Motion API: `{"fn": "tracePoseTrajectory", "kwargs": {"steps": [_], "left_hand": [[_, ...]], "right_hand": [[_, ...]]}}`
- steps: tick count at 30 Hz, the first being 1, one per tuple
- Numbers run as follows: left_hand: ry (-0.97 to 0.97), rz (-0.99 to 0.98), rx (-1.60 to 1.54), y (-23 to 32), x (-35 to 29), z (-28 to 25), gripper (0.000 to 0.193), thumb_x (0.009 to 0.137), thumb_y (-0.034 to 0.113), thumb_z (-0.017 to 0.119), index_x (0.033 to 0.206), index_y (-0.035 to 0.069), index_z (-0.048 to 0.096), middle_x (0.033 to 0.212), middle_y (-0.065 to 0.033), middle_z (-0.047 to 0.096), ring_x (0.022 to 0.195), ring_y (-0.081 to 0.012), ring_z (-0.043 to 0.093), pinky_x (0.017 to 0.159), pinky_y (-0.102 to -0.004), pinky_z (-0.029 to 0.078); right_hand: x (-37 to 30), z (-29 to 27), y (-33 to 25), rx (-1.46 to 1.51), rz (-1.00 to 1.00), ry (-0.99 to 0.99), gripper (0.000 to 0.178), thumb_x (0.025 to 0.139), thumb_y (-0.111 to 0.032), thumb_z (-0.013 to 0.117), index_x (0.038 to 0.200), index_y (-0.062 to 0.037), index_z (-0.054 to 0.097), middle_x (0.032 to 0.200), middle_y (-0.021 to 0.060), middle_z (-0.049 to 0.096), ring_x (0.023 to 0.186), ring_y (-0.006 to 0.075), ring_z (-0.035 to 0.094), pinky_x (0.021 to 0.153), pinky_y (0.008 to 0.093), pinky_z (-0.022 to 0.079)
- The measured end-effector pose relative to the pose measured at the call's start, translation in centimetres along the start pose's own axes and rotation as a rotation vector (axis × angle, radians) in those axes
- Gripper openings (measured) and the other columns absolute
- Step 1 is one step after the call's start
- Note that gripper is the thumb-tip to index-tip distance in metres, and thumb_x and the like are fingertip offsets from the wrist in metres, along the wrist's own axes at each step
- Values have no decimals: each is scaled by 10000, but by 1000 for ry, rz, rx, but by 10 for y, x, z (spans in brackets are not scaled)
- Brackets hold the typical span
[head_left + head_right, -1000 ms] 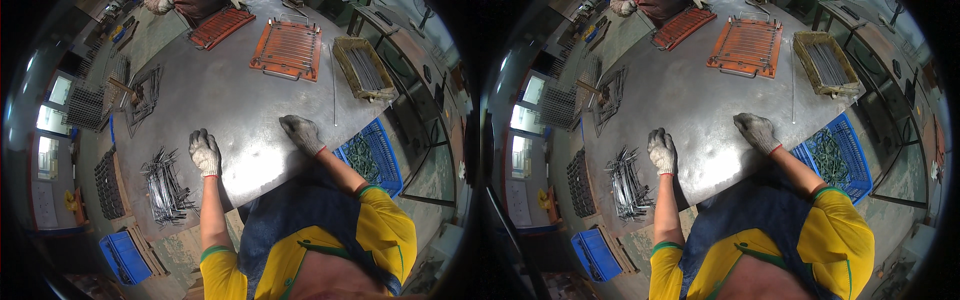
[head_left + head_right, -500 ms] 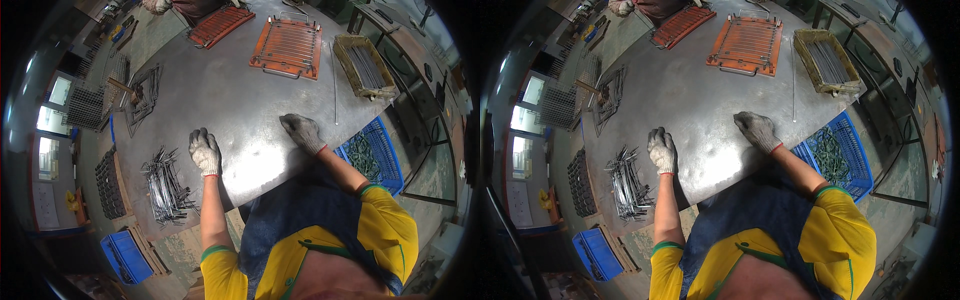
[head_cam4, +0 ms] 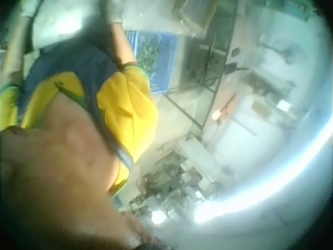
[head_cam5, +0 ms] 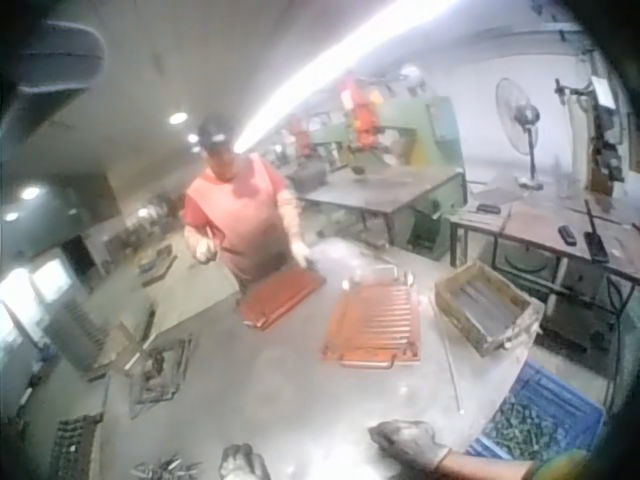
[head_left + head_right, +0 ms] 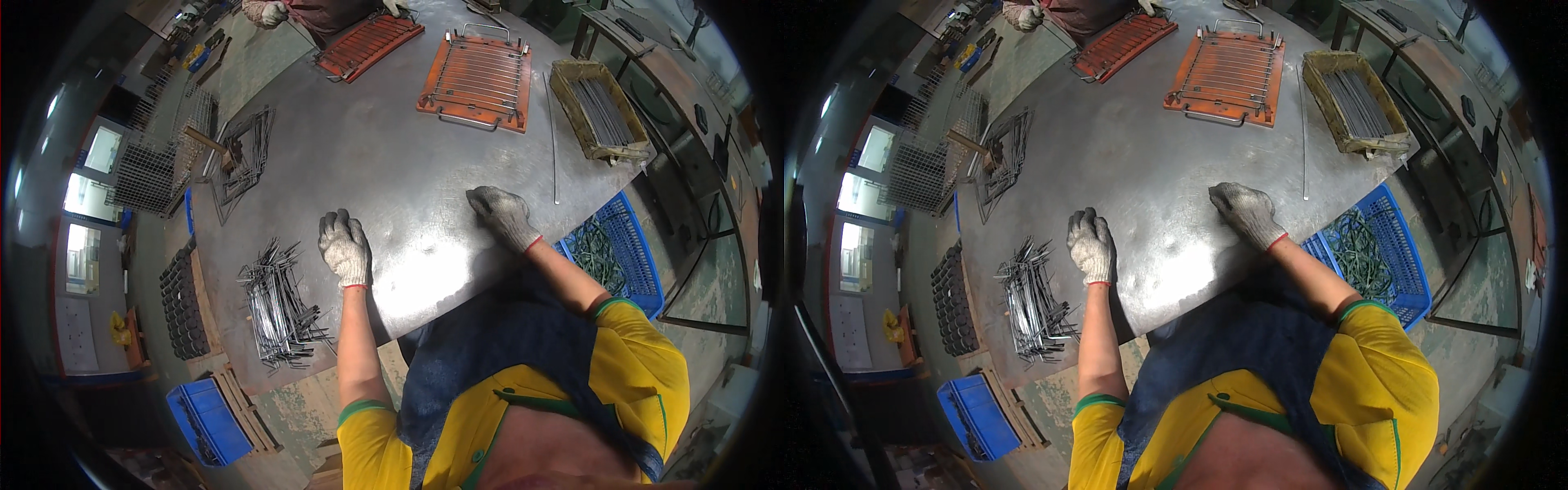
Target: The person repeatedly picks up thin metal rods and inserts them into slots on an orange jig to assemble a metal frame. They then remove the completed frame and place it on the table, repeating the process with new rods from a nearby container.
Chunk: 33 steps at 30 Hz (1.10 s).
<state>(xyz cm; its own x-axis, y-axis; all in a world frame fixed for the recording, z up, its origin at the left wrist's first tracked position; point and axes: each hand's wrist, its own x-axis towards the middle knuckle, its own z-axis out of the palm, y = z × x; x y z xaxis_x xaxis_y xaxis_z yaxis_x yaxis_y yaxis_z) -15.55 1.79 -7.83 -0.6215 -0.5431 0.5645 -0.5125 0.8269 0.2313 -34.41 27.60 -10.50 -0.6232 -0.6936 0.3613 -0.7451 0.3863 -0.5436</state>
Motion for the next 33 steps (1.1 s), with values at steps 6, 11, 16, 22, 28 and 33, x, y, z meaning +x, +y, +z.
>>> {"fn": "tracePoseTrajectory", "kwargs": {"steps": [6,11,16,22,28,33], "left_hand": [[-19,-21,2,3,1,-2,165,806,142,570,916,28,616,907,-140,577,903,-323,559,768,-445,466],[4,-11,-3,2,0,0,172,809,138,569,932,29,620,925,-135,583,913,-321,560,773,-445,467],[-16,-9,11,1,0,-1,182,812,135,572,956,33,618,944,-131,583,925,-319,558,779,-442,467],[-15,-9,-5,0,0,1,181,807,129,575,958,35,614,933,-134,575,917,-322,556,775,-442,465],[-13,-11,-6,5,2,-2,158,810,126,568,934,36,605,918,-130,568,903,-320,554,767,-443,463],[-27,-6,3,6,3,-2,147,813,123,557,926,36,593,913,-132,565,910,-314,550,771,-440,460]], "right_hand": [[-3,10,13,-56,-67,26,256,941,-294,527,1079,-123,658,1065,87,670,936,287,648,785,394,522],[-2,6,8,-45,-62,33,254,937,-296,533,1079,-126,658,1049,84,672,911,286,653,766,393,526],[-2,7,7,-33,-45,48,252,931,-299,545,1069,-128,669,1050,83,675,911,285,656,760,391,528],[1,-4,-4,68,61,-3,267,937,-315,545,1069,-122,673,1044,86,678,928,289,654,781,394,523],[6,-10,-12,91,227,-132,274,940,-346,545,1071,-146,678,1047,83,676,936,286,655,797,400,517],[5,-8,-9,115,277,-147,282,929,-363,557,1079,-159,681,1060,66,678,936,273,660,813,395,514]]}}
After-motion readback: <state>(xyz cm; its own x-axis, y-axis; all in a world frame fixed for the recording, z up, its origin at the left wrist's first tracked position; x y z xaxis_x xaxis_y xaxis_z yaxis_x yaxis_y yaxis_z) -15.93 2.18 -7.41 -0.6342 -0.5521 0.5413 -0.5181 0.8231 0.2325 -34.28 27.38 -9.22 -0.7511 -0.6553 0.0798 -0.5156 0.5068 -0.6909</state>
